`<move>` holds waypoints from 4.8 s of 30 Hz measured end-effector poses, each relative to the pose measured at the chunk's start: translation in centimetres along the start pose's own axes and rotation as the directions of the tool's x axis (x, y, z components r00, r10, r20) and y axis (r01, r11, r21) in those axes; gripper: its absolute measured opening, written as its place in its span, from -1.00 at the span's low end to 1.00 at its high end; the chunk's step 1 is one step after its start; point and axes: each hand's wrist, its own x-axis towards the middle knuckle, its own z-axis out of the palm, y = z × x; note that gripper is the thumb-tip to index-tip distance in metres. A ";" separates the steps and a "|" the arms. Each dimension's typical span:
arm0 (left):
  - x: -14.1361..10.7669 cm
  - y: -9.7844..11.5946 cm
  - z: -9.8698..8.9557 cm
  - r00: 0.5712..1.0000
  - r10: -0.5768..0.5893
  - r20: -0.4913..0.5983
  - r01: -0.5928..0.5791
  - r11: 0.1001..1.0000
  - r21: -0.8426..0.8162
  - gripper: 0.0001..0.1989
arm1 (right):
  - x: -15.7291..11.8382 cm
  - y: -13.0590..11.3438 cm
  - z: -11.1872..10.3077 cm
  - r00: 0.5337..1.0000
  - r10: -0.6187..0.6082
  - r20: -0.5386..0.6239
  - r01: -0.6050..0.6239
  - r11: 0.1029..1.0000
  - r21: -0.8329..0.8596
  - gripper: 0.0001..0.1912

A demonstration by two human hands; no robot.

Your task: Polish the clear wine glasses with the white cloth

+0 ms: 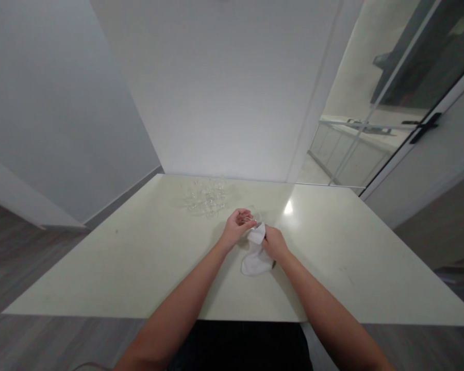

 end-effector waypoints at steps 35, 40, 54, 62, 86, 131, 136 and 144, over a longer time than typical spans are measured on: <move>-0.8 0.5 -0.3 0.968 -0.048 0.246 0.103 0.971 -0.217 -0.46 | -0.6 0.2 1.8 0.912 0.073 0.403 -0.379 0.527 0.761 -0.74; -1.1 1.0 -0.1 0.948 -0.074 0.308 0.151 0.960 -0.234 -0.40 | -0.8 0.5 2.0 0.916 0.121 0.383 -0.384 0.546 0.745 -0.75; -1.3 1.3 -0.2 0.929 -0.061 0.364 0.158 0.957 -0.242 -0.31 | -1.4 -0.3 0.8 0.845 0.013 0.534 -0.460 0.525 0.716 -0.66; -1.0 1.4 0.1 0.958 -0.094 0.270 0.175 0.940 -0.293 -0.31 | -1.3 -1.8 1.2 0.904 0.102 0.414 -0.409 0.485 0.773 -0.57; 1.2 -1.5 -1.2 0.902 -0.432 -0.008 0.398 0.837 -0.377 -0.55 | 0.5 -0.8 0.9 0.986 0.062 -0.157 0.052 0.772 0.634 -0.73; 0.6 -1.5 -0.5 0.975 -0.203 -0.088 0.142 0.878 -0.456 -0.55 | 0.5 0.2 1.5 0.976 0.166 -0.141 -0.017 0.704 0.710 -0.80; 0.6 -1.2 -0.4 0.985 -0.068 -0.161 0.008 0.937 -0.350 -0.59 | 0.7 0.7 2.1 0.914 0.358 -0.190 -0.121 0.689 0.715 -0.76; -0.1 2.0 0.9 0.884 0.466 0.029 -0.450 0.833 0.322 -0.34 | 1.7 0.7 3.0 0.876 0.483 0.014 -0.267 0.459 0.847 -0.51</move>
